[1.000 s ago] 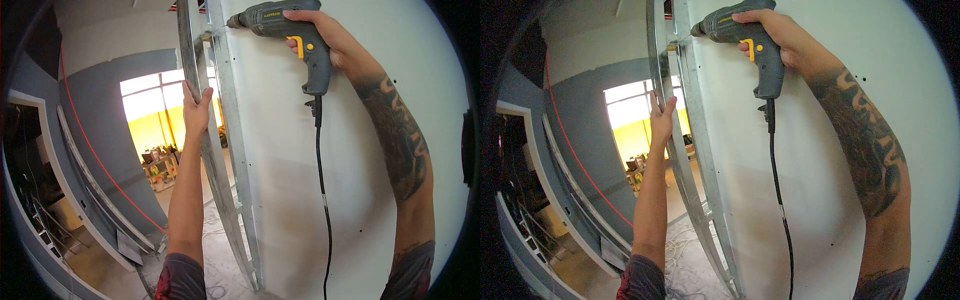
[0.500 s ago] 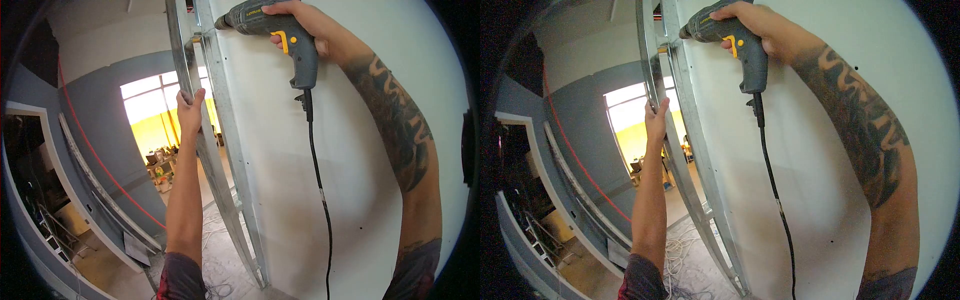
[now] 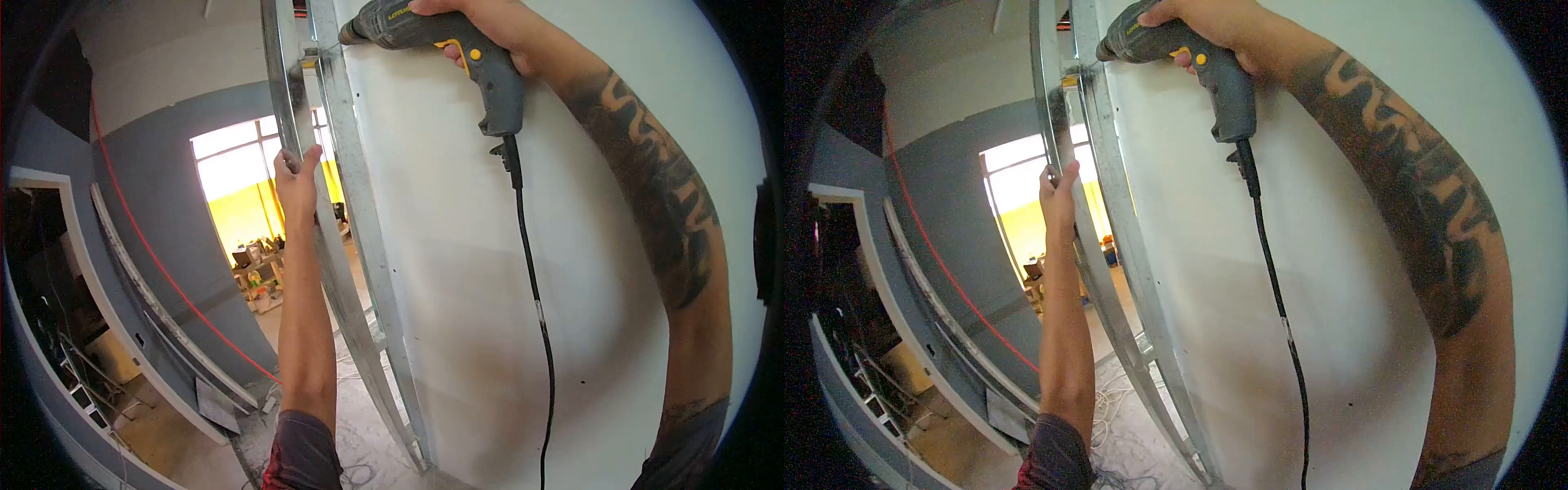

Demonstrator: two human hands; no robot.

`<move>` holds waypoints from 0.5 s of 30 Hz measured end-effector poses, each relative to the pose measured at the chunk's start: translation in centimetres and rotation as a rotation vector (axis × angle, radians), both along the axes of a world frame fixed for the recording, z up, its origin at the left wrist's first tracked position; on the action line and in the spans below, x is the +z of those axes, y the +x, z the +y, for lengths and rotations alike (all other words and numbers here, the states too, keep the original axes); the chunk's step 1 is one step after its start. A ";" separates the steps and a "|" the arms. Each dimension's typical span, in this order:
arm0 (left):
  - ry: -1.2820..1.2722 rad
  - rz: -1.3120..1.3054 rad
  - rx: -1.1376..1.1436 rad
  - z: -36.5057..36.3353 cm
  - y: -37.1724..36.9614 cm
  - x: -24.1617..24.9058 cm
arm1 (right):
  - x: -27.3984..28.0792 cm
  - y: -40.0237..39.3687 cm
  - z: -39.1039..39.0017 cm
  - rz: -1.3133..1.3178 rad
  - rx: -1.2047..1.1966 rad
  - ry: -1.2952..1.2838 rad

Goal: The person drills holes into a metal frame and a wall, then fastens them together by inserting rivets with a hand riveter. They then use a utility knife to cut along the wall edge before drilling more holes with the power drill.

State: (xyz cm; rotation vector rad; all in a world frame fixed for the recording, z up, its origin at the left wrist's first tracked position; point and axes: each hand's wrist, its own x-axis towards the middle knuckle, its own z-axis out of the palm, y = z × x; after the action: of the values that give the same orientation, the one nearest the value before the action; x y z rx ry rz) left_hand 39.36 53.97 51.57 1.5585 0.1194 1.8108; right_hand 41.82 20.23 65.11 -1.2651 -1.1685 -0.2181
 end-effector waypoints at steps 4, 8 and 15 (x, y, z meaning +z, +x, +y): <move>-0.021 0.008 -0.021 0.7 0.2 -0.2 | -0.3 0.6 0.3 -0.122 -0.018 -0.006; -0.001 -0.004 -0.036 1.0 0.4 -0.2 | -1.7 -0.1 -0.3 -0.260 -0.016 0.079; 0.016 0.038 -0.063 2.1 0.6 -0.3 | -0.1 3.3 2.8 -0.372 -0.226 -0.026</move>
State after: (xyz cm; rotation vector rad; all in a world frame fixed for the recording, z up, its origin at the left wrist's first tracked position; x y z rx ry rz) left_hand 39.96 56.10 51.24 1.5911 0.0730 1.7375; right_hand 45.12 23.08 64.97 -1.4183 -1.3431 -0.6287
